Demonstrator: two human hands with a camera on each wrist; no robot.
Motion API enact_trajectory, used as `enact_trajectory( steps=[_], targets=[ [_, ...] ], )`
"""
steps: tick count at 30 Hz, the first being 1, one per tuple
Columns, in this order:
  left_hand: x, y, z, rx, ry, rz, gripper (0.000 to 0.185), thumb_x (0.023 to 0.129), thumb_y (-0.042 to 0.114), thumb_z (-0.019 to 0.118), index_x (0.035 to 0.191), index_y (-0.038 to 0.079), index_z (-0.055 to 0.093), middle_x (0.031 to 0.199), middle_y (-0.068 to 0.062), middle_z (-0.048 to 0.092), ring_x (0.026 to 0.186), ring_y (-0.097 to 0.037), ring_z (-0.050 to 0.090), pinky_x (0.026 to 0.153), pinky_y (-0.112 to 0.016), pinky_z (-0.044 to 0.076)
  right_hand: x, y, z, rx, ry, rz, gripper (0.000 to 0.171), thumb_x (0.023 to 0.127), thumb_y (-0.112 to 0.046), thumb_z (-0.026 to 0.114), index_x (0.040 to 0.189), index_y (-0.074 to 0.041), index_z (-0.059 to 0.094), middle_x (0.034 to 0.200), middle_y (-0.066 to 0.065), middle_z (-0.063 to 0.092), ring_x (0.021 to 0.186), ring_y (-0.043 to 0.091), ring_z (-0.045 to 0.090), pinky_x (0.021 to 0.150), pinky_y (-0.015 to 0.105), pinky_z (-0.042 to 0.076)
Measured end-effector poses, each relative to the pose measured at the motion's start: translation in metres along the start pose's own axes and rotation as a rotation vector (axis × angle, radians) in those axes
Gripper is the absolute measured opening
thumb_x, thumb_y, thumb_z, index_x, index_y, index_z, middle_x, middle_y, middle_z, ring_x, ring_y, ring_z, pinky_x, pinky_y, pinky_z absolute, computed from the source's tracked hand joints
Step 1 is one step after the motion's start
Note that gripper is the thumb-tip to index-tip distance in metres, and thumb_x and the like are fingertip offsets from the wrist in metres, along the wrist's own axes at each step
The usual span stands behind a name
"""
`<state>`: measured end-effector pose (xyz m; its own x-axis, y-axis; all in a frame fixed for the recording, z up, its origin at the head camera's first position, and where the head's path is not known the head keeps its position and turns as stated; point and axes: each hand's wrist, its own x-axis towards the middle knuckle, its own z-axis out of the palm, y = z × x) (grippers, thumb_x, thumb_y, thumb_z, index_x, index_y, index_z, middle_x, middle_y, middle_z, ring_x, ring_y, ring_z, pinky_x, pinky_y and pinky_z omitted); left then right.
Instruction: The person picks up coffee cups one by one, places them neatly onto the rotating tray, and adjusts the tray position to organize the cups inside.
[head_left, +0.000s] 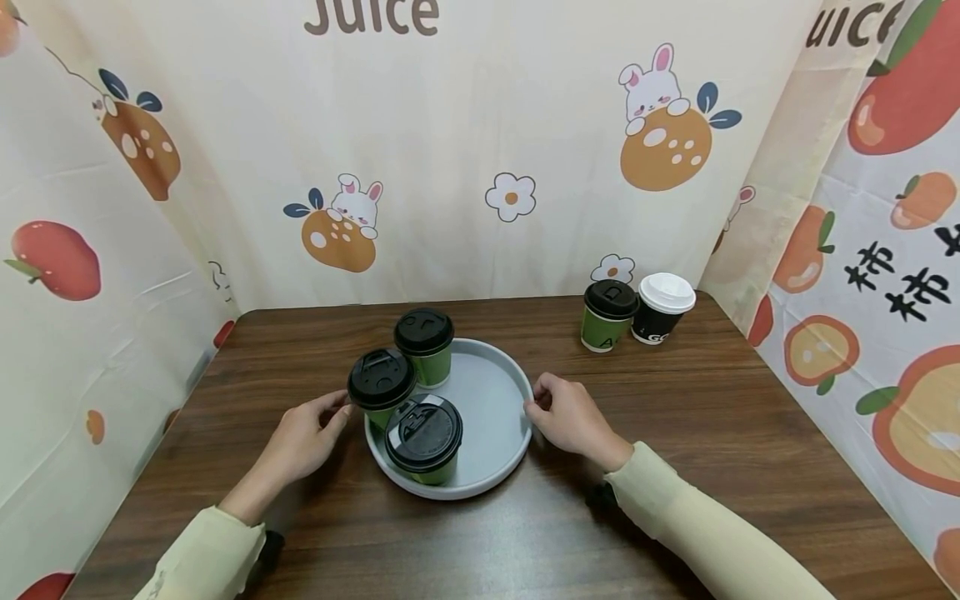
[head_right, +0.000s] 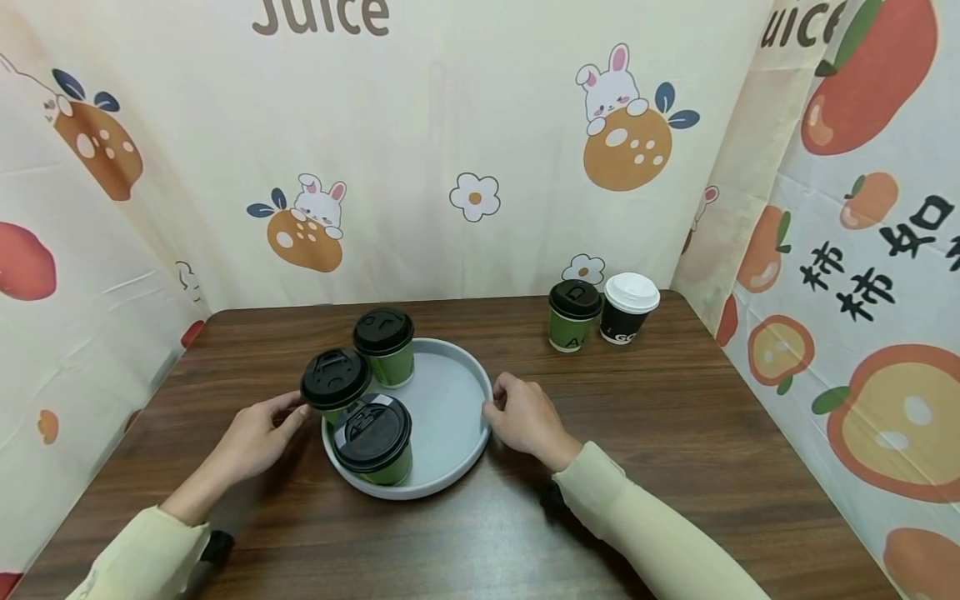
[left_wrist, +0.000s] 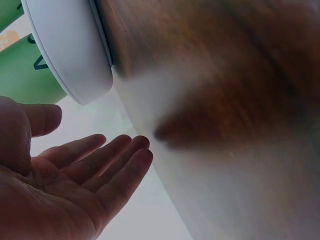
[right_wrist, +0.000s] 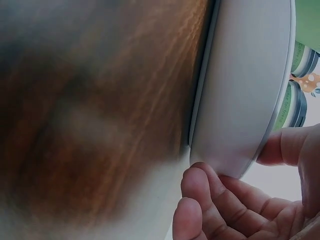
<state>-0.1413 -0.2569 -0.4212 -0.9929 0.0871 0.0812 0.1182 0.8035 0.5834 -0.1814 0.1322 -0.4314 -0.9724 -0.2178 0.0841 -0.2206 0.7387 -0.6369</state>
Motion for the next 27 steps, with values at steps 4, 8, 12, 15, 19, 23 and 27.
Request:
enact_trajectory(
  steps=[4, 8, 12, 15, 19, 23, 27],
  targets=[
    [-0.003, 0.001, -0.001, 0.001, -0.002, -0.002, 0.045, 0.108, 0.026, 0.055, 0.141, -0.004, 0.058, 0.121, -0.019, 0.071, 0.112, -0.036, 0.065, 0.094, -0.057, 0.050, -0.001, -0.001, 0.001, -0.007, 0.001, -0.001, 0.005, 0.093, -0.015, 0.069, 0.092, -0.011, 0.066, 0.078, -0.002, 0.065, 0.066, 0.011, 0.057, 0.060, 0.030, 0.048],
    [-0.005, 0.002, -0.001, -0.002, -0.001, -0.002, 0.045, 0.108, 0.027, 0.055, 0.141, -0.003, 0.058, 0.122, -0.019, 0.071, 0.112, -0.036, 0.066, 0.093, -0.056, 0.050, -0.002, -0.002, 0.000, -0.008, -0.003, 0.003, 0.005, 0.092, -0.014, 0.069, 0.091, -0.011, 0.066, 0.076, -0.002, 0.065, 0.065, 0.011, 0.057, 0.059, 0.030, 0.048],
    [-0.007, 0.002, -0.002, -0.010, -0.005, -0.002, 0.046, 0.108, 0.028, 0.054, 0.141, -0.003, 0.058, 0.122, -0.019, 0.070, 0.112, -0.036, 0.066, 0.093, -0.056, 0.051, -0.004, -0.003, 0.000, -0.017, -0.003, 0.007, 0.006, 0.091, -0.015, 0.069, 0.089, -0.012, 0.065, 0.076, -0.003, 0.064, 0.065, 0.012, 0.056, 0.059, 0.030, 0.048],
    [-0.007, 0.003, -0.001, -0.016, -0.006, 0.000, 0.046, 0.108, 0.028, 0.054, 0.140, -0.004, 0.058, 0.122, -0.019, 0.070, 0.111, -0.035, 0.066, 0.092, -0.055, 0.051, -0.005, -0.003, 0.000, -0.028, -0.001, 0.008, 0.007, 0.091, -0.017, 0.070, 0.088, -0.013, 0.064, 0.075, -0.004, 0.063, 0.064, 0.012, 0.056, 0.059, 0.030, 0.047],
    [-0.007, 0.003, -0.001, -0.028, -0.011, 0.006, 0.046, 0.108, 0.028, 0.054, 0.140, -0.004, 0.058, 0.124, -0.020, 0.069, 0.112, -0.036, 0.066, 0.093, -0.055, 0.051, -0.007, -0.004, 0.000, -0.040, 0.002, 0.006, 0.008, 0.090, -0.019, 0.070, 0.087, -0.015, 0.064, 0.074, -0.005, 0.062, 0.063, 0.012, 0.056, 0.058, 0.031, 0.047],
    [-0.007, 0.002, 0.000, -0.037, -0.014, 0.008, 0.047, 0.109, 0.029, 0.053, 0.141, -0.004, 0.058, 0.125, -0.021, 0.068, 0.113, -0.037, 0.065, 0.093, -0.055, 0.052, -0.009, -0.004, 0.000, -0.058, 0.000, 0.001, 0.009, 0.089, -0.020, 0.071, 0.086, -0.016, 0.063, 0.072, -0.006, 0.062, 0.062, 0.012, 0.055, 0.057, 0.031, 0.046],
    [-0.007, 0.002, 0.000, -0.044, -0.014, 0.006, 0.047, 0.109, 0.030, 0.053, 0.141, -0.005, 0.057, 0.126, -0.021, 0.068, 0.113, -0.037, 0.065, 0.094, -0.056, 0.051, -0.011, -0.004, 0.000, -0.078, -0.001, -0.005, 0.010, 0.089, -0.021, 0.071, 0.086, -0.017, 0.063, 0.072, -0.006, 0.061, 0.061, 0.011, 0.054, 0.056, 0.031, 0.045]
  ],
)
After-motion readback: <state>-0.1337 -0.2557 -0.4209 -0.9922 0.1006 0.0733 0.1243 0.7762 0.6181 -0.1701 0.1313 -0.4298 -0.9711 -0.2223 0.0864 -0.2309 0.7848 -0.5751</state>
